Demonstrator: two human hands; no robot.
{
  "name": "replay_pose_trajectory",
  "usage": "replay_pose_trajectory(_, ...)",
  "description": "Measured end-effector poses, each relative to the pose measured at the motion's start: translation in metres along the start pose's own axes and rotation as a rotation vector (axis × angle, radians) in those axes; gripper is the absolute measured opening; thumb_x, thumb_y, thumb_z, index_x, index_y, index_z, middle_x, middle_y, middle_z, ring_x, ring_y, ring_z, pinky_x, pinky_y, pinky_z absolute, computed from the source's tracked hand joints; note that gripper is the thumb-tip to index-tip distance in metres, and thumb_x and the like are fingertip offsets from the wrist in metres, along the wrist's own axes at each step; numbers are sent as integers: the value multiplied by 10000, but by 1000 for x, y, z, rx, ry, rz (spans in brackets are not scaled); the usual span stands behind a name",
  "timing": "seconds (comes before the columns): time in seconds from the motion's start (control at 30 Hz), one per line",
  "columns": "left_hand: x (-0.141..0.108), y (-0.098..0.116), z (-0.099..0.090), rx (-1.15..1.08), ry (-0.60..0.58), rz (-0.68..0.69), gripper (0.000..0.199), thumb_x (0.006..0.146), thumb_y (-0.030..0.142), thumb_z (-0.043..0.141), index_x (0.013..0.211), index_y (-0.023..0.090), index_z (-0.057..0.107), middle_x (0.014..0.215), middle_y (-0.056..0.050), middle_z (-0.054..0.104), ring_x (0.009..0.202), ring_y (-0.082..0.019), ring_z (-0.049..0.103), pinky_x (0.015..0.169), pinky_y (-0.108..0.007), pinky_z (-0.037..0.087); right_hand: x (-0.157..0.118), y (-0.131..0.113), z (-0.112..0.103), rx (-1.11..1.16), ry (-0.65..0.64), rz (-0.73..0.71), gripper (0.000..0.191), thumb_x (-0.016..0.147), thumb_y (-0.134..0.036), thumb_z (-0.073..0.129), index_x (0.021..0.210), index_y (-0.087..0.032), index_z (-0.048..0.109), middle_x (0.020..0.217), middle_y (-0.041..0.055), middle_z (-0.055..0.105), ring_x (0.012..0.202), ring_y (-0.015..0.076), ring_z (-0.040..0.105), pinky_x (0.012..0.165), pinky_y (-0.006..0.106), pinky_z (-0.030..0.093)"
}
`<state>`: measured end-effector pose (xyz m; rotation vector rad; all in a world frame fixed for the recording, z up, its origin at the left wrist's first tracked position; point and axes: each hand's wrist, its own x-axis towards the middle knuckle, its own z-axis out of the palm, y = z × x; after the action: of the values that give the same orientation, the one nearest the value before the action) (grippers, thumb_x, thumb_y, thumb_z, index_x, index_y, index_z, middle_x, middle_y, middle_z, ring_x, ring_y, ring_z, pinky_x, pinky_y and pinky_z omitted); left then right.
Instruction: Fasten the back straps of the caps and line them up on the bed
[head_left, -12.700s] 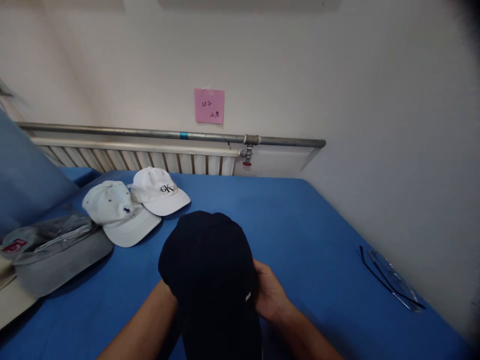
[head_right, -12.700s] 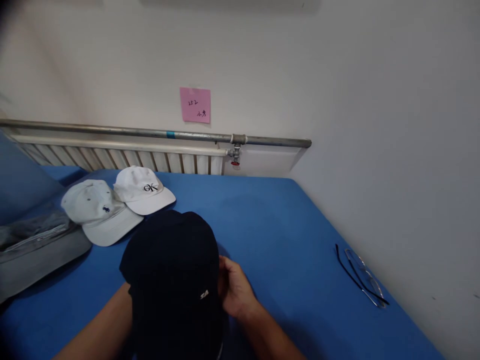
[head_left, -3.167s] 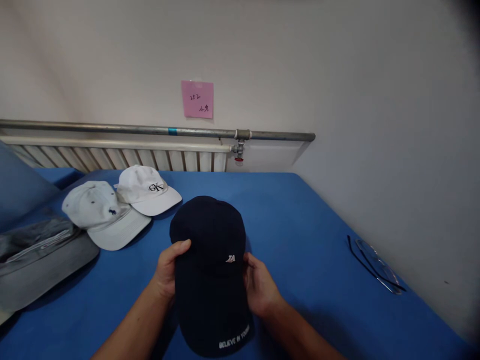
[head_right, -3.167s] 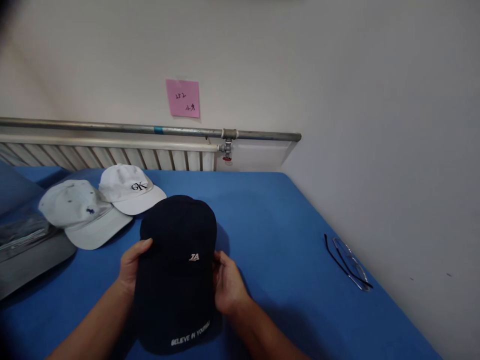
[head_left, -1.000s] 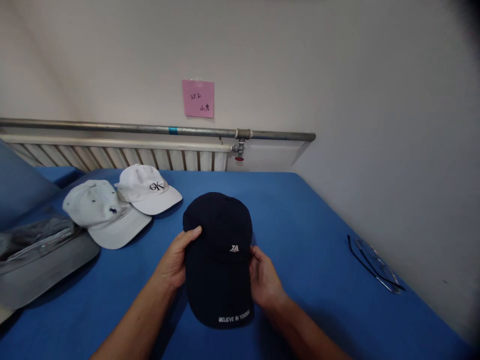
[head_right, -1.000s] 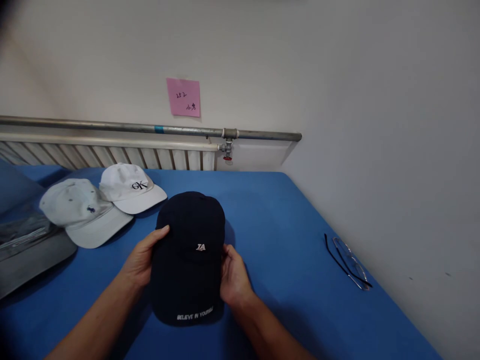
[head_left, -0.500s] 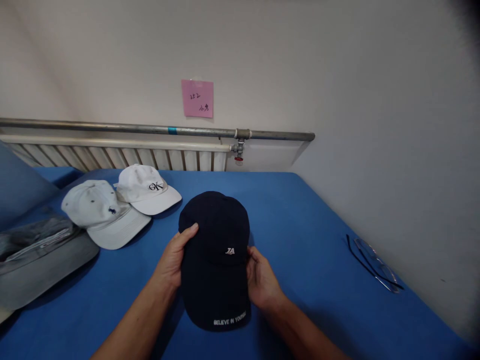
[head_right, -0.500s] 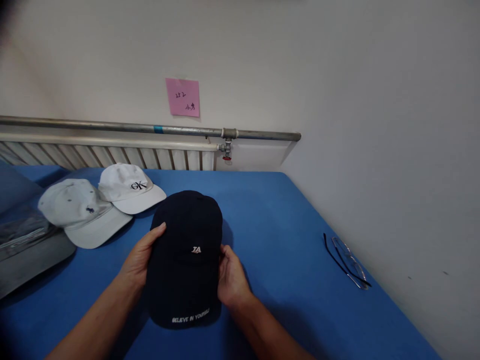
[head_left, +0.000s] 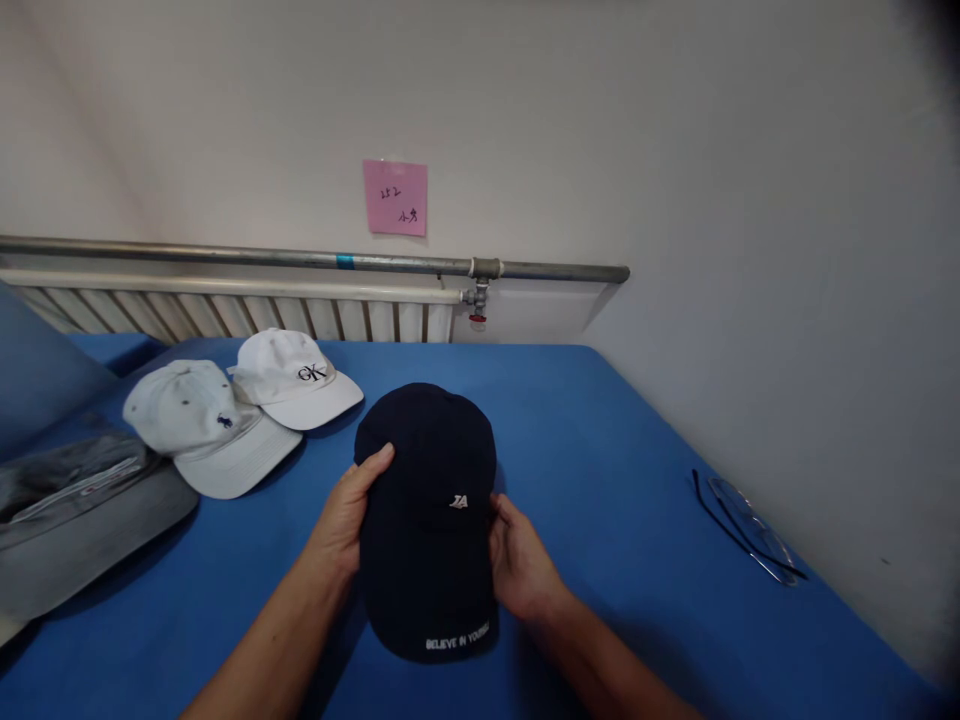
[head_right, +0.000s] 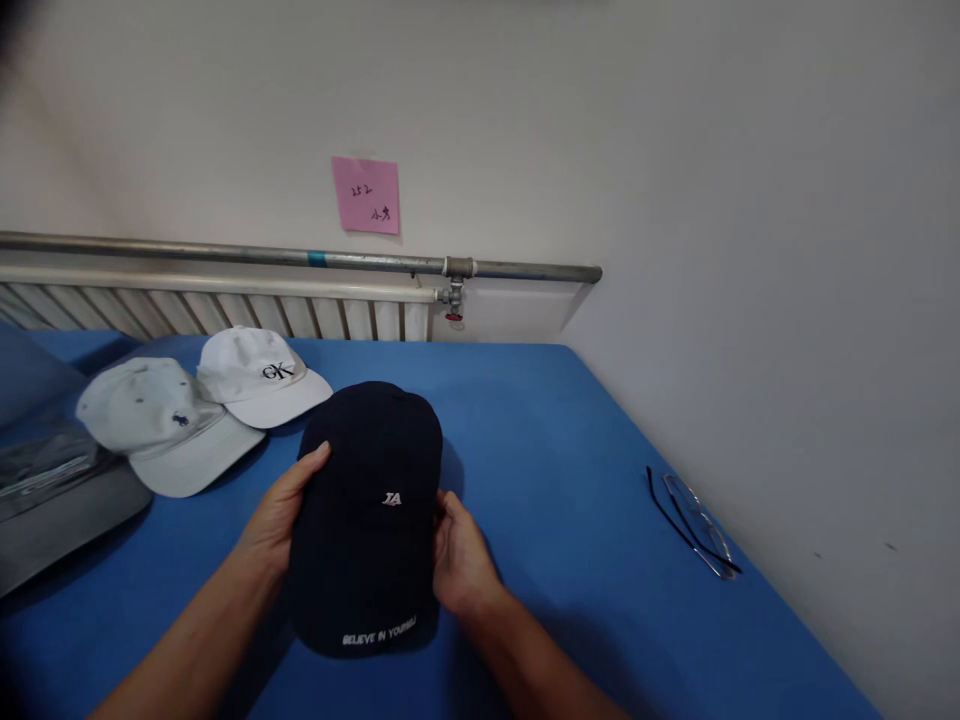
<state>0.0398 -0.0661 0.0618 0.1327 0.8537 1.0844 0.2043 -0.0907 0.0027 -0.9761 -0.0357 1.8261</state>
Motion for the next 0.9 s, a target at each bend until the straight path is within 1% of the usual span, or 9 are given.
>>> replay_pose_trajectory(0.1,-2,1,1,22,-6,-13,304,863,212,629,1136,93,683,857,-142,776,795,-291,745,878,-469,566,-3,-1,3,-5,23,-9,275,936,-312,438,897,-191,682,791,19,748,786,186,698,904,342,475)
replay_pose_trajectory(0.23,-2,2,-3,40,-61,-9,222,850,210,629,1016,91,716,831,-140,775,772,-281,745,857,-456,579,-3,-1,3,-10,43,-32,266,928,-302,445,870,-195,682,730,10,736,739,185,691,891,348,479)
replay_pose_trajectory(0.33,-1,2,-7,49,-124,74,146,764,113,670,893,122,737,810,-109,779,718,-250,742,774,-389,608,0,-1,-1,-2,7,-29,232,907,-297,469,861,-203,677,705,4,731,711,189,685,868,352,484)
replay_pose_trajectory(0.43,-2,2,-9,78,-229,136,194,639,35,722,799,143,744,771,-78,779,658,-228,731,652,-313,613,2,-1,-3,23,-8,9,208,888,-304,495,825,-208,668,674,-7,722,676,183,678,845,340,486)
replay_pose_trajectory(0.5,-2,2,-9,116,-280,136,215,588,32,752,775,138,752,748,-78,777,636,-227,725,619,-294,607,2,-2,-2,26,-18,22,216,885,-305,495,813,-200,669,669,-2,722,669,182,677,837,334,487)
replay_pose_trajectory(0.63,-3,1,-9,174,-298,135,185,596,66,781,771,125,764,727,-88,772,613,-224,716,597,-286,596,1,-3,-1,6,-23,35,213,874,-310,511,822,-189,679,707,14,732,724,198,689,855,347,482)
replay_pose_trajectory(0.7,-3,1,-8,184,-306,139,148,613,76,786,752,122,763,679,-79,760,575,-207,702,560,-264,578,2,-2,-3,-2,-5,20,187,866,-307,530,837,-199,680,728,7,733,770,202,693,869,353,477)
replay_pose_trajectory(0.8,-3,1,-8,180,-330,144,76,639,80,785,685,127,749,584,-51,723,513,-173,670,514,-230,545,4,-2,-6,-6,-31,-4,164,857,-296,546,827,-204,679,734,9,729,810,207,694,875,351,479)
replay_pose_trajectory(0.9,-3,1,-6,189,-309,148,72,640,83,790,678,125,745,570,-55,717,499,-176,664,503,-234,540,5,-2,-7,-12,-33,-19,152,854,-283,548,817,-208,675,748,13,732,827,207,696,880,347,482)
